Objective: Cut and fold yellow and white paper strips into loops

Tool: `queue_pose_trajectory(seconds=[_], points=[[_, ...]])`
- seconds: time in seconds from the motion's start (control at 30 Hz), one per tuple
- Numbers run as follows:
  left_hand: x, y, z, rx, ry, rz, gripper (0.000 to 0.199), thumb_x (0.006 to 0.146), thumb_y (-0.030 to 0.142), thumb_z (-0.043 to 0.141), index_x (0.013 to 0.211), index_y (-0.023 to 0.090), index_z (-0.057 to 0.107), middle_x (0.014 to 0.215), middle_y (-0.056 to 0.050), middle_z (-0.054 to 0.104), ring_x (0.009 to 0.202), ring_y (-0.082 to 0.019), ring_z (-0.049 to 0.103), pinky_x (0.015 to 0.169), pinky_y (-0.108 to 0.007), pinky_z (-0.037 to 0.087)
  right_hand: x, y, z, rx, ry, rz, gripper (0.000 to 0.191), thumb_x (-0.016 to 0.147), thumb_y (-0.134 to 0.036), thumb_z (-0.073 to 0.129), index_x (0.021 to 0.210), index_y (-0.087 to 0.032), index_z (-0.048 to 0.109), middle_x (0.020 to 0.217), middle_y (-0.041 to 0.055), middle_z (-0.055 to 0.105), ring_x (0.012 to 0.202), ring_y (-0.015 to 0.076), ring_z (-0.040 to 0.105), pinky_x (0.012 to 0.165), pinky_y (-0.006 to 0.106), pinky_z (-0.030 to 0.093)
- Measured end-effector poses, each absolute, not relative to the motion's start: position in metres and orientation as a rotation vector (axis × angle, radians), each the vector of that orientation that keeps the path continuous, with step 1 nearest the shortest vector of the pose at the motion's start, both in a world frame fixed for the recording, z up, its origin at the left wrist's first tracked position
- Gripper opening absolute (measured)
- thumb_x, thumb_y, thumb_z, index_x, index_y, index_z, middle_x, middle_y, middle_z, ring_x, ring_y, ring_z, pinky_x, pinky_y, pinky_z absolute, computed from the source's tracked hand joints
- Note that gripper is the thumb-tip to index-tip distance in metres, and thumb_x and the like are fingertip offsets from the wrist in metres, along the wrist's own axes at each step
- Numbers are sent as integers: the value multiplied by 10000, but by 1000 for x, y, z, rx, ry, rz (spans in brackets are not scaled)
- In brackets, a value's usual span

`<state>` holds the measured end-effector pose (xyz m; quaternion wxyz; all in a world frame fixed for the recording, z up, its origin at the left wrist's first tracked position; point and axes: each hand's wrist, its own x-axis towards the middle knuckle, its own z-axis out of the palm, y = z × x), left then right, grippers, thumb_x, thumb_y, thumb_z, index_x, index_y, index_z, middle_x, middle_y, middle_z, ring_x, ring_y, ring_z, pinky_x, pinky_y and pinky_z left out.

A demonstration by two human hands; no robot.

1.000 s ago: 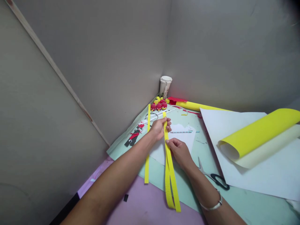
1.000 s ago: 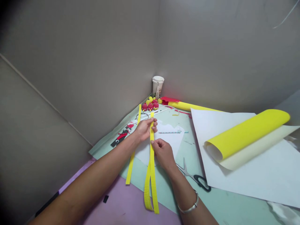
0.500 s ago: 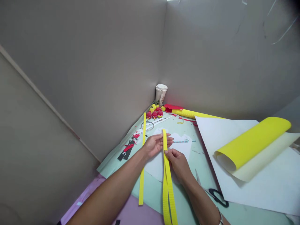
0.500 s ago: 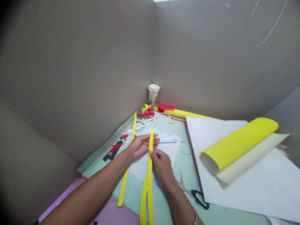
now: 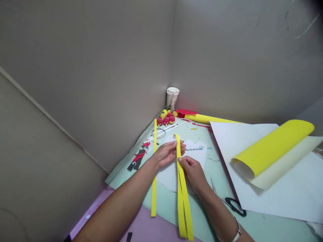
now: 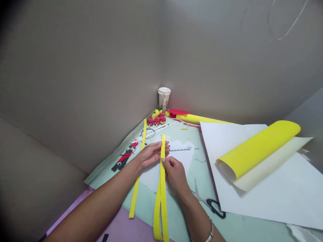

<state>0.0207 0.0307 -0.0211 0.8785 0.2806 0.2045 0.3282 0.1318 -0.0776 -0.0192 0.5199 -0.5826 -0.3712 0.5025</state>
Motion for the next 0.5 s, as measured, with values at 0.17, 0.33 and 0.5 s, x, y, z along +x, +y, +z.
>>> queue_pose_trajectory(seconds=[0.17,0.33,0.5], points=[[21,30,-22,563,377,697,181,871,91,613,1033,31,666,919,-151,691,834,-179,686,858,-301,545,131,-78,-19,-1381,-891,1196,328,780,-479,651,644,-196,556,531,-67,409,506,108,335,495,252,266],[22,31,-24,549,388,711,165,872,108,622,1016,45,671,924,-153,696,834,-179,687,864,-307,545,131,-78,-17,-1369,-888,1193,317,786,-468,649,644,-197,561,542,-64,408,524,112,339,508,249,278],[22,29,-24,641,408,637,249,892,232,636,1059,51,671,1015,-188,695,917,-213,686,888,-330,519,133,-78,-19,-1366,-851,1128,332,770,-494,670,654,-197,575,546,-61,428,523,113,351,514,250,295]])
